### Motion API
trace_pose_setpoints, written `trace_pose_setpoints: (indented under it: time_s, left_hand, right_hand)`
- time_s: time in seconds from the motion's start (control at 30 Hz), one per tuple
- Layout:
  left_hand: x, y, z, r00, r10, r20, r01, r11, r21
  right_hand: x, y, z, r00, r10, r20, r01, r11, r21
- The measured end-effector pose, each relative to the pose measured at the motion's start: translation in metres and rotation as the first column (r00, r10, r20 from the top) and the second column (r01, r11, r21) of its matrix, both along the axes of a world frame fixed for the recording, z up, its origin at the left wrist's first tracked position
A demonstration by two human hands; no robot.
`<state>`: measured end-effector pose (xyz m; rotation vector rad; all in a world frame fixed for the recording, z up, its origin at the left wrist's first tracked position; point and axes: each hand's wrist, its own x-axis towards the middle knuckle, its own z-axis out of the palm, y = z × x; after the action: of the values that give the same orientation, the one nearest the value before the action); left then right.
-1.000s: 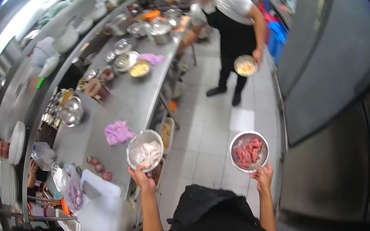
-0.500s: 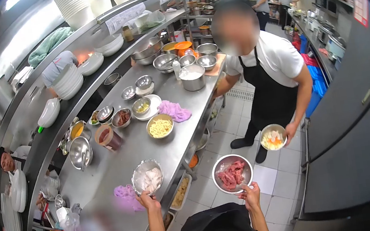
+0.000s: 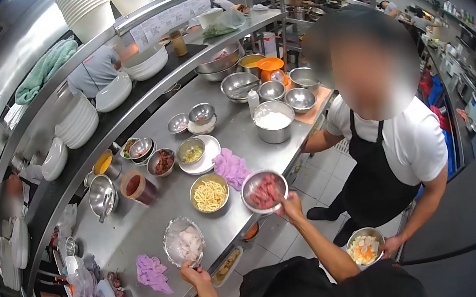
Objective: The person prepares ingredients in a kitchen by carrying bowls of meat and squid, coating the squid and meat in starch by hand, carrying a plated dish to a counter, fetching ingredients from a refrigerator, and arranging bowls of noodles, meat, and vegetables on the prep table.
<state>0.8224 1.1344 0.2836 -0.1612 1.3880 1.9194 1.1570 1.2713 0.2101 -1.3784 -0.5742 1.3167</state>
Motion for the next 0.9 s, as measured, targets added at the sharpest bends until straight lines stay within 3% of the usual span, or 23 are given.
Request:
trace_pose_setpoints:
  time_s: [0.1, 0.17, 0.23, 0.3, 0.33, 0.37, 0.43, 0.47, 0.5, 0.53, 0.63, 0.7, 0.73, 0.83, 0.9]
  left_hand:
    - [0.023, 0.008, 0.016, 0.995, 0.094, 0.014, -0.094, 0.996, -0.001]
    - [0.027, 0.011, 0.013, 0.997, 0.077, 0.007, -0.077, 0.997, 0.007]
    - [0.034, 0.038, 0.020, 0.999, 0.051, 0.004, -0.052, 0.997, 0.053]
    - [0.030, 0.048, 0.028, 0.999, -0.032, 0.043, 0.032, 0.999, 0.016]
    - [0.015, 0.051, 0.000, 0.997, -0.074, 0.022, 0.072, 0.995, 0.063]
    - [0.008, 0.044, 0.003, 0.997, -0.080, 0.016, 0.079, 0.997, 0.012]
    - [0.016, 0.073, 0.019, 0.994, -0.106, -0.030, 0.107, 0.993, 0.049]
    - [0.019, 0.079, 0.034, 0.973, -0.190, -0.134, 0.199, 0.979, 0.056]
    - [0.021, 0.093, 0.032, 0.972, -0.198, -0.123, 0.206, 0.977, 0.048]
    - [0.023, 0.103, 0.033, 0.966, -0.194, -0.171, 0.202, 0.979, 0.026]
    - [0.037, 0.141, 0.041, 0.913, -0.355, -0.204, 0.380, 0.919, 0.104]
    - [0.055, 0.167, 0.060, 0.865, -0.478, -0.151, 0.496, 0.859, 0.125]
    - [0.065, 0.181, 0.069, 0.841, -0.517, -0.160, 0.540, 0.822, 0.178]
    - [0.085, 0.225, 0.079, 0.716, -0.662, -0.220, 0.694, 0.708, 0.130]
    - [0.099, 0.247, 0.091, 0.690, -0.653, -0.312, 0.720, 0.663, 0.206]
  right_hand:
    - [-0.006, 0.075, -0.004, 0.999, -0.011, 0.037, 0.010, 1.000, 0.014]
    - [-0.010, 0.116, -0.016, 0.990, 0.036, -0.138, -0.042, 0.998, -0.044]
    - [-0.005, 0.140, -0.015, 0.940, 0.246, -0.237, -0.269, 0.961, -0.070]
    - [-0.003, 0.135, -0.004, 0.933, 0.315, -0.172, -0.340, 0.930, -0.141]
    - [0.006, 0.136, -0.011, 0.853, 0.458, -0.248, -0.505, 0.846, -0.174]
    - [0.011, 0.131, -0.008, 0.801, 0.545, -0.247, -0.594, 0.772, -0.225]
    - [0.013, 0.120, 0.007, 0.614, 0.785, -0.082, -0.776, 0.582, -0.243]
    - [0.016, 0.119, 0.025, 0.625, 0.779, -0.051, -0.765, 0.597, -0.241]
    - [0.008, 0.098, 0.053, 0.632, 0.774, -0.044, -0.757, 0.604, -0.250]
    - [0.000, 0.087, 0.073, 0.626, 0.776, -0.081, -0.778, 0.614, -0.129]
    - [-0.030, 0.074, 0.135, 0.584, 0.803, -0.121, -0.809, 0.588, -0.003]
    - [-0.042, 0.082, 0.139, 0.637, 0.761, -0.126, -0.737, 0.648, 0.192]
    - [-0.041, 0.093, 0.144, 0.697, 0.712, -0.083, -0.697, 0.700, 0.153]
    - [-0.033, 0.128, 0.160, 0.794, 0.608, -0.007, -0.601, 0.786, 0.143]
    - [-0.021, 0.151, 0.169, 0.848, 0.528, -0.037, -0.519, 0.843, 0.138]
